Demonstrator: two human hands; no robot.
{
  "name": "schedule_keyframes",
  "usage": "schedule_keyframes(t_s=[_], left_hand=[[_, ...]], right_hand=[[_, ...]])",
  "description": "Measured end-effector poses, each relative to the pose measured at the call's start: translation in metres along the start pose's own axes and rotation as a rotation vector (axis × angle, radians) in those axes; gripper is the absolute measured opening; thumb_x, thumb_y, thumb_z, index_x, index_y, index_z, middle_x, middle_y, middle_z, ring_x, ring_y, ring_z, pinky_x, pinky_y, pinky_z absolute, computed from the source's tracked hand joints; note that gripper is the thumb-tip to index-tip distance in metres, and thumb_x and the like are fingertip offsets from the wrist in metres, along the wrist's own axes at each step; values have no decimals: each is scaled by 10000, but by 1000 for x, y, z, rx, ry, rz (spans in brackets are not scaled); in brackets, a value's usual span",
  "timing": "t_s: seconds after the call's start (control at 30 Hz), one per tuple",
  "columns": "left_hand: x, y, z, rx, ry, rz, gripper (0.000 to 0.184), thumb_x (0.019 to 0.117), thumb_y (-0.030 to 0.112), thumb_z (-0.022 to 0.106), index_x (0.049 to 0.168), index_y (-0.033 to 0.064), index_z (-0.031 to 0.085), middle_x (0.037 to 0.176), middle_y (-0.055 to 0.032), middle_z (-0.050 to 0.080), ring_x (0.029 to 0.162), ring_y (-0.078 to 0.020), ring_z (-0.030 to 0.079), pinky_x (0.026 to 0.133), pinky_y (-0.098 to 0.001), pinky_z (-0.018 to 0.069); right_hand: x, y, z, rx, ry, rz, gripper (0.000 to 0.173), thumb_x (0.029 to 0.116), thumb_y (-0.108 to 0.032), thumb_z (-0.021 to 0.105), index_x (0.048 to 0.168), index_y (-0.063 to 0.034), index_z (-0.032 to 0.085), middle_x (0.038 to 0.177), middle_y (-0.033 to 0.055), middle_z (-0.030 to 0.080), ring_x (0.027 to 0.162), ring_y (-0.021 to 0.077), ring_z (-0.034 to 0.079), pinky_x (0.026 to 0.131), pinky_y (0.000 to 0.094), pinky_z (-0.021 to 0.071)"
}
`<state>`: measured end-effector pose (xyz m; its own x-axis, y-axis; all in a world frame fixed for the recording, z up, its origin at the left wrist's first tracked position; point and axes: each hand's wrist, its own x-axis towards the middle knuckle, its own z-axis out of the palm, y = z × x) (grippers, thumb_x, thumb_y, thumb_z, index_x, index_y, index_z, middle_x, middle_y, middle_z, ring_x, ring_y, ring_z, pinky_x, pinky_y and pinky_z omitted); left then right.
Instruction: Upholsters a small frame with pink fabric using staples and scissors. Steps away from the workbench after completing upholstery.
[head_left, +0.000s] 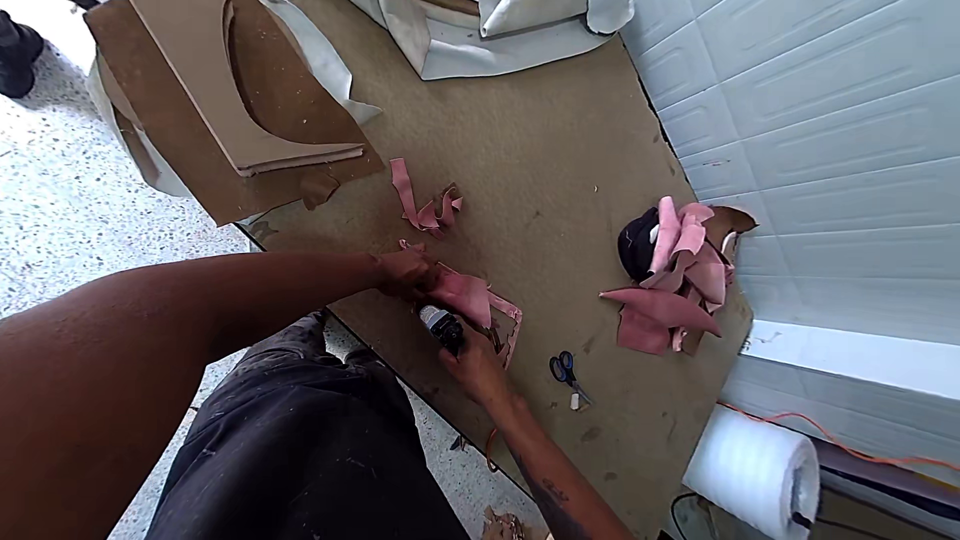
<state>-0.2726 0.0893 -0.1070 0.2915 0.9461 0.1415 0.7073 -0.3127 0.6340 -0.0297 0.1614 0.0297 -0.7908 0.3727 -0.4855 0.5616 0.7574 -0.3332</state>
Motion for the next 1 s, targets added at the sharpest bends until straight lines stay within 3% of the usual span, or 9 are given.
schedule_keyframes(t_s=[0.17,0.3,0.4,0.47,0.6,0.67,0.8,0.87,1.0], left_hand=[[8,6,-11,-20,-80,-87,251,916,400,729,765,199,730,879,49,702,959,-158,638,953,-467,463],[18,12,-34,-294,-8,-313,286,896,429,788,890,144,760,847,-3,714,807,-143,686,807,-433,587],[22,17,-35,-106,53,-324,420,812,517,818,1119,242,738,1140,15,677,1155,-176,609,1039,-450,503],[24,31,-31,66,-47,-403,658,751,685,777,1285,319,655,1311,47,631,1325,-206,528,1116,-541,433],[16,56,-6,100,75,-585,483,761,567,828,1042,200,688,1144,-8,640,1140,-232,606,959,-494,541],[9,75,12,67,187,-755,430,785,567,807,929,179,690,1106,-26,631,1095,-242,609,931,-477,554],[10,127,47,-16,378,-986,391,845,587,742,885,199,714,1166,-18,627,1142,-254,583,957,-503,531],[10,150,61,-23,367,-962,349,878,586,700,936,243,735,1271,3,613,1218,-238,557,1008,-506,507],[2,180,75,-136,376,-849,231,901,506,723,967,288,765,1278,80,630,1248,-122,557,1047,-415,509]], right_hand=[[-18,0,-4,112,56,78,326,908,-294,689,1224,-219,661,971,-12,712,848,144,696,750,454,601],[-92,54,-8,334,356,300,284,913,-312,687,1106,-103,688,815,7,695,701,136,683,668,430,615],[-154,139,-3,207,538,533,365,916,-275,693,1173,-18,663,920,121,703,792,250,698,730,531,599],[-183,212,14,99,567,672,451,907,-221,701,1275,25,616,1186,238,649,1040,375,671,890,603,559],[-216,324,59,92,631,748,643,860,-200,752,1437,-5,548,1432,307,497,1307,467,512,1057,638,460],[-214,340,62,127,717,659,574,867,-187,739,1399,-27,594,1436,280,516,1340,437,495,1102,608,432],[-152,338,31,280,767,497,417,995,-231,612,1374,-56,624,1228,205,642,1071,330,651,924,528,552],[-112,346,24,330,732,505,450,1017,-306,599,1397,-66,612,1249,237,636,1111,383,632,965,584,515],[-60,339,33,198,794,513,354,975,-401,649,1130,-94,732,1071,198,670,1057,402,625,924,618,490]])
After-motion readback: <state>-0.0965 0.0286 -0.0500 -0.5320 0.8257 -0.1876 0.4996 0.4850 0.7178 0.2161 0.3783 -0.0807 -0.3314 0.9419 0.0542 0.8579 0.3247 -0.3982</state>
